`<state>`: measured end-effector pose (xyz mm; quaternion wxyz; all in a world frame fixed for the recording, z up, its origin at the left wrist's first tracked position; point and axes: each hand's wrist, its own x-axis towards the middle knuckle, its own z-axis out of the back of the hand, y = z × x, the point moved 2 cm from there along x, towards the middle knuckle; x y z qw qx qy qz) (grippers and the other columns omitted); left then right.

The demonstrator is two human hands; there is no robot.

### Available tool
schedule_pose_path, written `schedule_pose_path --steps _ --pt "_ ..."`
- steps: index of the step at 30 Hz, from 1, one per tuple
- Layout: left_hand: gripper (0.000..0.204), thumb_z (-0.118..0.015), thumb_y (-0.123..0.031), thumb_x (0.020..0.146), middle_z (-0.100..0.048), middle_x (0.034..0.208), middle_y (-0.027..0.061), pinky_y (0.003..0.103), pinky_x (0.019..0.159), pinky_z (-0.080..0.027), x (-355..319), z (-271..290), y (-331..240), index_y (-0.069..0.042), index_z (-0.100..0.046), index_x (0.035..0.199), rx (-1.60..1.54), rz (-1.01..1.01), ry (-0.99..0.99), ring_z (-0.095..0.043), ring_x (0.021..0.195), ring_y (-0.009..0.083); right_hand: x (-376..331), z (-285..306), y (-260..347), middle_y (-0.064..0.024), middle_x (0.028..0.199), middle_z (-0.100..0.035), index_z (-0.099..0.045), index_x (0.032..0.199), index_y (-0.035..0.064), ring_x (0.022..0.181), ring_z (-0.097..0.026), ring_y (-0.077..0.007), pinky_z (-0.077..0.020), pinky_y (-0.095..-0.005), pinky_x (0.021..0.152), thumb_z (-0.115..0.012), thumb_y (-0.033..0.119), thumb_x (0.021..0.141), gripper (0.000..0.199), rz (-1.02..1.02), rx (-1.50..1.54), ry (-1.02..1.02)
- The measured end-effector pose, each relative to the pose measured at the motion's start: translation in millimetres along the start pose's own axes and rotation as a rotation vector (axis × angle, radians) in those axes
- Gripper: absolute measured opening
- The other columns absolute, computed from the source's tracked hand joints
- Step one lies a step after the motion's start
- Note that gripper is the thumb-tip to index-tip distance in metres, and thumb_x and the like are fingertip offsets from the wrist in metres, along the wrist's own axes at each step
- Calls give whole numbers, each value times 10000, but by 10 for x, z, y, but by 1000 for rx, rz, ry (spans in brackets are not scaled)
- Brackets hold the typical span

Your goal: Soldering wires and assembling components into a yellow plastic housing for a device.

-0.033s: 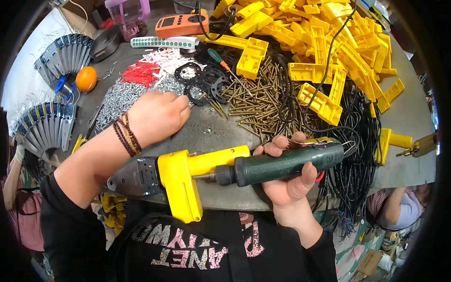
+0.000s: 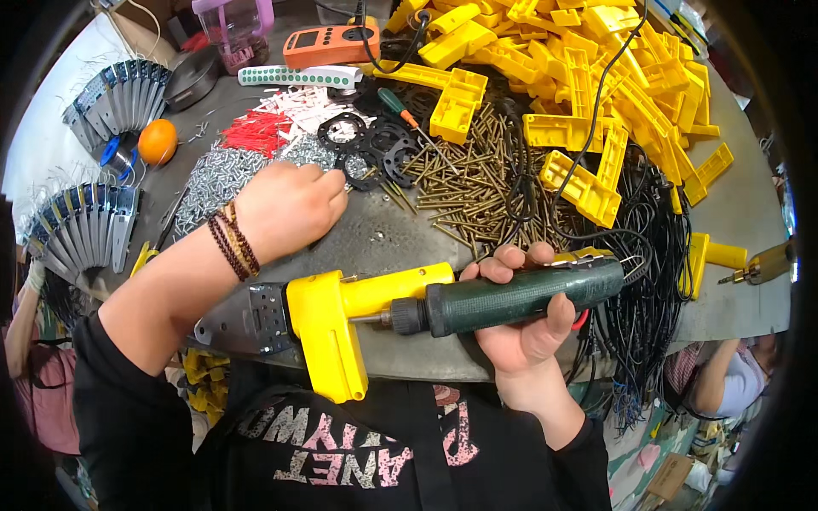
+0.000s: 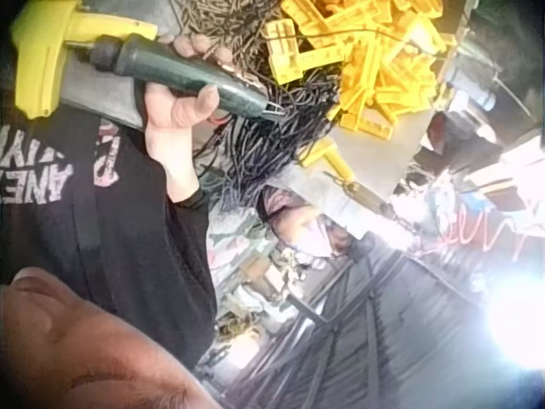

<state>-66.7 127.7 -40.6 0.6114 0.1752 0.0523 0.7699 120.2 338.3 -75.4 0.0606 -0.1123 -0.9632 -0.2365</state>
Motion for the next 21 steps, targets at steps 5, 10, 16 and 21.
schedule_pose_path --steps 5,10,16,21 --pt "37 -594 -85 810 -572 823 86 372 642 -524 -283 400 -29 -60 -588 836 -267 271 -151 -626 768 252 0 -112 -4 6 1150 -546 -574 1199 205 1018 -550 -143 -344 -433 1084 -827 216 753 514 18 29 -43" --pt "166 -631 22 751 -591 1074 167 468 880 -458 -1071 636 -614 -27 -562 893 -641 467 -344 -570 981 389 -20 -76 -38 -20 1183 -576 -588 1238 251 1023 -556 -158 -344 -439 1092 -831 292 747 550 20 -12 -42" --pt "174 -670 -22 728 -579 1161 158 471 941 -404 -1121 553 -796 -46 -572 870 -719 538 -328 -534 1079 374 -1 -78 -17 -6 1125 -541 -574 1220 205 1023 -549 -157 -353 -441 1084 -819 248 761 522 23 25 -6" --pt "155 -684 -45 729 -587 1165 164 460 948 -398 -1142 540 -784 -47 -579 843 -788 496 -324 -527 1094 374 -27 -121 -34 1 1101 -543 -572 1179 201 999 -547 -150 -352 -435 1082 -819 242 757 490 58 22 -30"
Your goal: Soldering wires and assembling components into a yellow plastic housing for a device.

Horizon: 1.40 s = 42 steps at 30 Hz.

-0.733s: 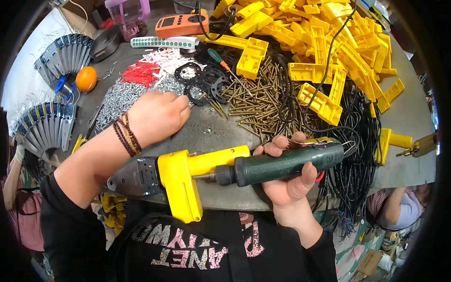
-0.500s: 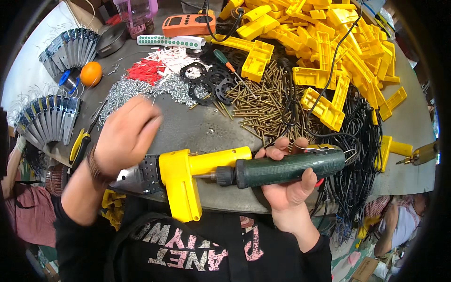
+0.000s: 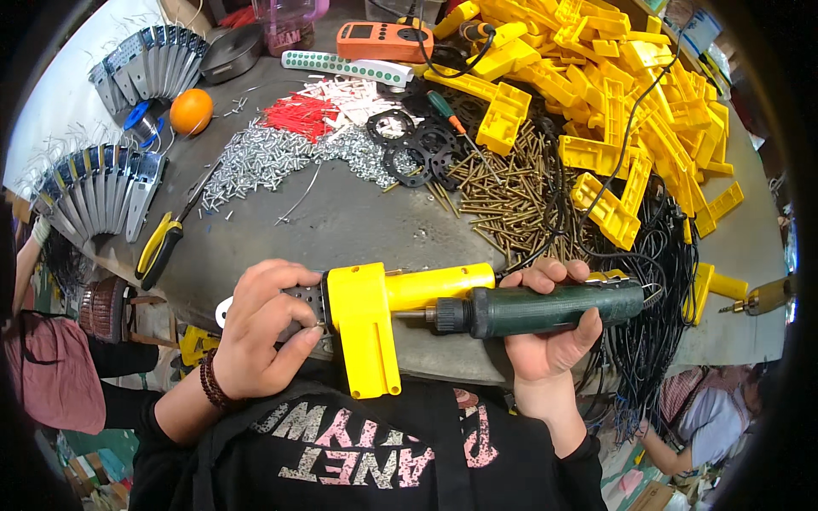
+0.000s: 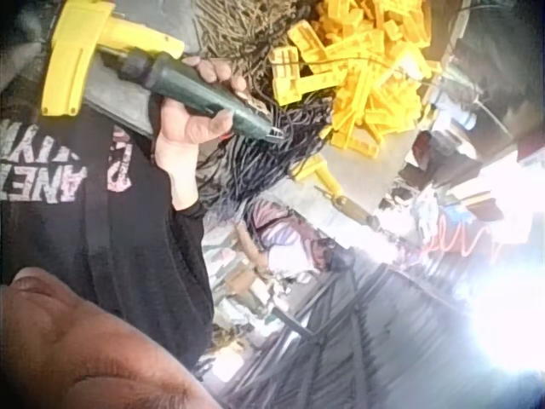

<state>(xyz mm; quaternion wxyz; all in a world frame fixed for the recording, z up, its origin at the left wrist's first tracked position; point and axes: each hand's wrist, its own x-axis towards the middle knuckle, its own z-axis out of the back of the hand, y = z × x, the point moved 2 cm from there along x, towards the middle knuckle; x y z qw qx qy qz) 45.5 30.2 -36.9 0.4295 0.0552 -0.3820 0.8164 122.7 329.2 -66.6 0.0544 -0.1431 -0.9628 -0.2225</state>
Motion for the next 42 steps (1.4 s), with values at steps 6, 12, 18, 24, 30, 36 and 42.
schedule_pose_path --steps 6,12,18,24,30,36,42 --pt "173 -737 -101 718 -613 1105 99 433 909 -416 -28 -21 55 -91 -590 809 -24 11 -61 -561 1044 337 -42 -97 -6 24 1046 -557 -571 1140 205 985 -543 -135 -351 -430 1064 -832 245 740 480 35 -44 33" --pt "175 -740 -102 712 -613 1100 89 427 900 -417 -23 -25 48 -94 -597 814 -18 6 -87 -562 1036 333 -16 -105 -6 33 1024 -552 -564 1153 210 979 -537 -130 -335 -416 1071 -825 231 743 486 11 26 -60" --pt "182 -742 -107 705 -612 1100 84 429 889 -423 -31 -51 50 -94 -599 817 3 -2 -96 -563 1033 330 -10 -42 -37 32 1014 -531 -557 1161 212 982 -529 -132 -331 -415 1077 -813 218 749 485 3 64 -45" --pt "224 -763 -103 681 -601 1079 96 434 869 -431 -1 -67 17 -87 -598 832 19 11 -122 -563 1016 335 -34 -41 -42 31 1014 -530 -556 1161 216 977 -526 -129 -335 -406 1079 -816 232 748 488 -1 60 -32" --pt "277 -792 -108 656 -582 1010 90 441 860 -432 43 -51 47 -81 -594 847 31 -34 -100 -554 961 326 -90 -115 -15 38 1007 -534 -567 1124 218 975 -532 -127 -340 -400 1083 -832 232 731 474 -4 3 -42" --pt "278 -801 -132 667 -580 967 70 435 852 -426 86 -79 81 -84 -574 820 -76 -62 -78 -561 911 308 -143 -106 -31 50 1019 -533 -569 1073 220 993 -542 -124 -343 -408 1093 -853 231 708 463 -15 16 -92" --pt "284 -811 -153 663 -580 898 47 455 869 -423 98 -98 122 -98 -566 795 -88 -69 -54 -560 843 284 -152 -84 -34 60 1016 -526 -568 1046 226 985 -536 -118 -346 -394 1087 -866 224 694 461 9 0 -88"
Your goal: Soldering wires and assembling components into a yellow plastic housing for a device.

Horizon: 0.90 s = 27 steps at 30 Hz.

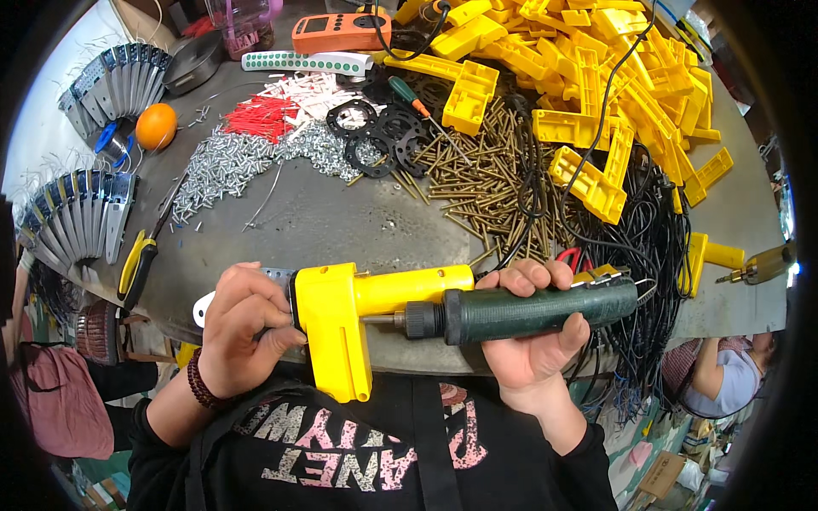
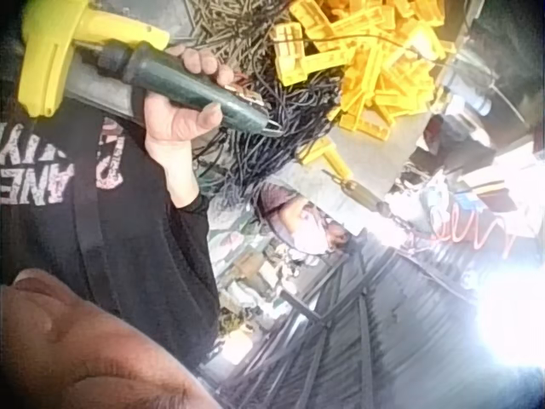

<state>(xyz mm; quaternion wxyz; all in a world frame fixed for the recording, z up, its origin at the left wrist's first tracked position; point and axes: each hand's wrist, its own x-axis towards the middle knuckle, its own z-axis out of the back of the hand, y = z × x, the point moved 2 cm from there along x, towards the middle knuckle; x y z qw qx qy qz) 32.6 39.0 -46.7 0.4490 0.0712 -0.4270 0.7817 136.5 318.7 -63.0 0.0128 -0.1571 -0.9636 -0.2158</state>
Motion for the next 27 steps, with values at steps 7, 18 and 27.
schedule_pose_path --steps 7,18,27 --pt "300 -832 -138 621 -567 785 32 478 914 -430 -42 -52 27 -114 -577 777 45 7 -28 -575 773 261 -4 7 -10 63 1015 -526 -588 1097 237 975 -526 -110 -350 -389 1082 -871 224 695 491 13 3 24" --pt "299 -780 -70 661 -640 954 98 432 901 -446 12 496 60 -85 -626 916 237 46 -34 -607 914 317 -7 98 57 56 1055 -516 -528 1287 283 999 -514 -111 -331 -411 1095 -879 279 703 682 26 -54 51" --pt "275 -761 -151 783 -616 1155 161 406 922 -443 -1072 1368 767 -32 -586 958 673 528 -424 -577 1060 325 43 94 31 23 1085 -501 -511 1281 241 1030 -503 -134 -329 -423 1123 -840 229 755 620 -17 24 127"
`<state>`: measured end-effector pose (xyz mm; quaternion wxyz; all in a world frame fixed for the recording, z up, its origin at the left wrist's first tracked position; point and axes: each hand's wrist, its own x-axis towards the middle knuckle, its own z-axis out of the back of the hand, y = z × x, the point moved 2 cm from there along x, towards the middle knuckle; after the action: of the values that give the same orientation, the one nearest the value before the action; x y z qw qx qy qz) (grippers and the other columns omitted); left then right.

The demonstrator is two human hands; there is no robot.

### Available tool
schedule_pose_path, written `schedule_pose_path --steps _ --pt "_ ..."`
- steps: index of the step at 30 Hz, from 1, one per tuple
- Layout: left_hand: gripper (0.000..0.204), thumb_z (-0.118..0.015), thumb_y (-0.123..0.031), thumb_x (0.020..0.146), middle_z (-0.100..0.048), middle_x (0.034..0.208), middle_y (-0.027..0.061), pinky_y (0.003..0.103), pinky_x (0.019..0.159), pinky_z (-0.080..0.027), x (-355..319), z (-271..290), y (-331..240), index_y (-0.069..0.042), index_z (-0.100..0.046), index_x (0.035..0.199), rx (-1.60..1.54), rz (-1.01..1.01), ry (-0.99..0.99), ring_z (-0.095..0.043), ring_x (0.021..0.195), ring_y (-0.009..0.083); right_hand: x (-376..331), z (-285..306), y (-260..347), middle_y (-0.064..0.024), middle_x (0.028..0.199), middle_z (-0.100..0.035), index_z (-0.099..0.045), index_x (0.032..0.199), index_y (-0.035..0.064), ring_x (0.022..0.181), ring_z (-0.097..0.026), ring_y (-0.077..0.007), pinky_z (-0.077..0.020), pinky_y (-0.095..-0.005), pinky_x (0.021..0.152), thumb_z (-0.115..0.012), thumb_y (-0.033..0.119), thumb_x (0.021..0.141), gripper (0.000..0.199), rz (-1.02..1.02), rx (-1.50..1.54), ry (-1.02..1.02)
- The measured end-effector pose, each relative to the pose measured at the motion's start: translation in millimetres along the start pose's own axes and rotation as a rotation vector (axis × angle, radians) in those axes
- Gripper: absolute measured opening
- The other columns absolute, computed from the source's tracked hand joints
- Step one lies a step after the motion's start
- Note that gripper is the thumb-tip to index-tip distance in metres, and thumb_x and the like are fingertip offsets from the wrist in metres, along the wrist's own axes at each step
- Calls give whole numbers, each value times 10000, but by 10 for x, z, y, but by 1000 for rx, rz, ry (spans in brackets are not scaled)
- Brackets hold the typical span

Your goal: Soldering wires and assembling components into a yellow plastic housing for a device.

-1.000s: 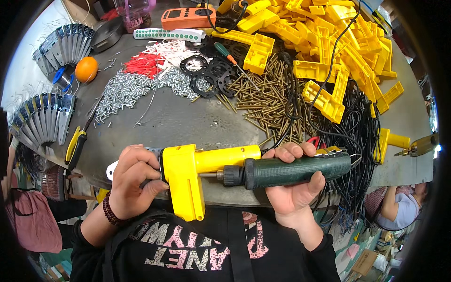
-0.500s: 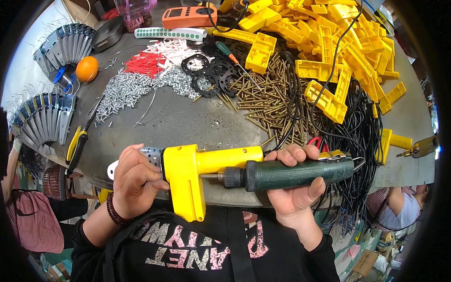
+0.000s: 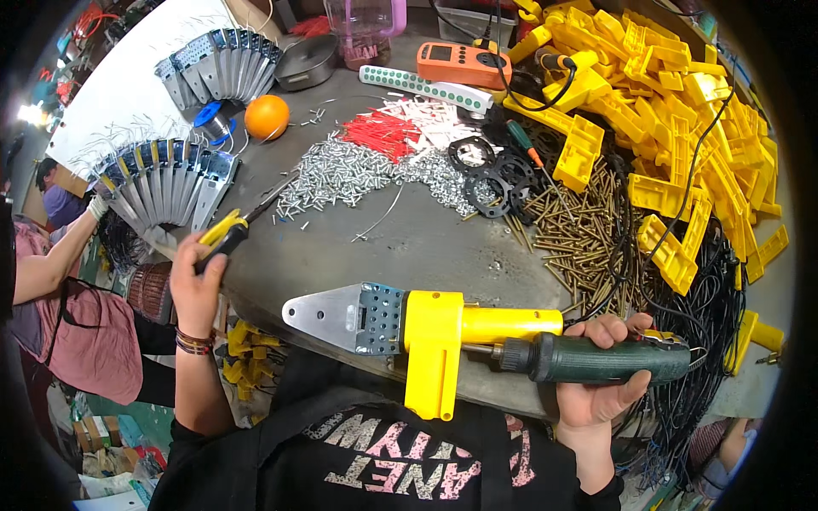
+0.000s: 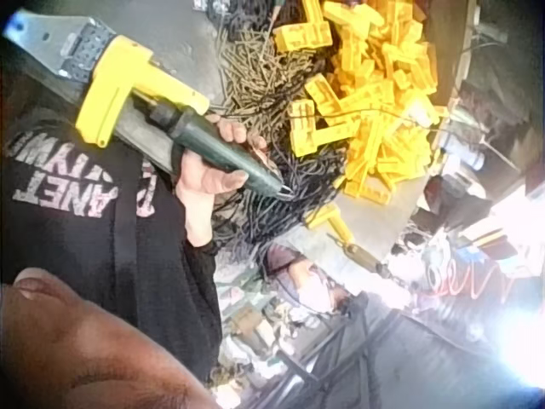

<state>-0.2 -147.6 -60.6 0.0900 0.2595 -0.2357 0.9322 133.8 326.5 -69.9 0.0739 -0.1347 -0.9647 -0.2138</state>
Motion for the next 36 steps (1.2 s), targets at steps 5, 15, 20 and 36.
schedule_pose_path --steps 5,15,20,36 --pt "211 -737 -94 838 -591 1271 169 368 988 -435 328 344 -9 -17 -588 966 -332 -34 -236 -552 1170 260 -21 28 14 12 1088 -501 -509 1294 233 1042 -500 -145 -318 -429 1129 -821 207 773 609 6 13 -18" --pt "187 -676 -106 868 -492 1323 208 507 1016 -460 400 141 -602 -34 -541 976 -1276 20 -287 -554 1157 299 -35 35 -6 9 1107 -486 -513 1298 224 1053 -487 -149 -306 -435 1129 -806 206 779 596 37 15 -18" --pt "274 -520 -305 1008 -538 1116 92 308 642 -459 487 -178 -545 -98 -468 835 -1485 158 -166 -511 923 188 -33 1 -10 14 1094 -493 -517 1288 232 1042 -496 -146 -312 -433 1123 -813 226 771 595 28 2 -39" --pt "716 -593 -170 898 -410 1072 45 257 698 -484 317 -314 -2285 45 -263 1495 -940 -126 204 -489 927 83 -37 -69 -3 30 1053 -499 -518 1252 217 1019 -516 -142 -323 -425 1104 -827 184 751 589 21 5 -94"
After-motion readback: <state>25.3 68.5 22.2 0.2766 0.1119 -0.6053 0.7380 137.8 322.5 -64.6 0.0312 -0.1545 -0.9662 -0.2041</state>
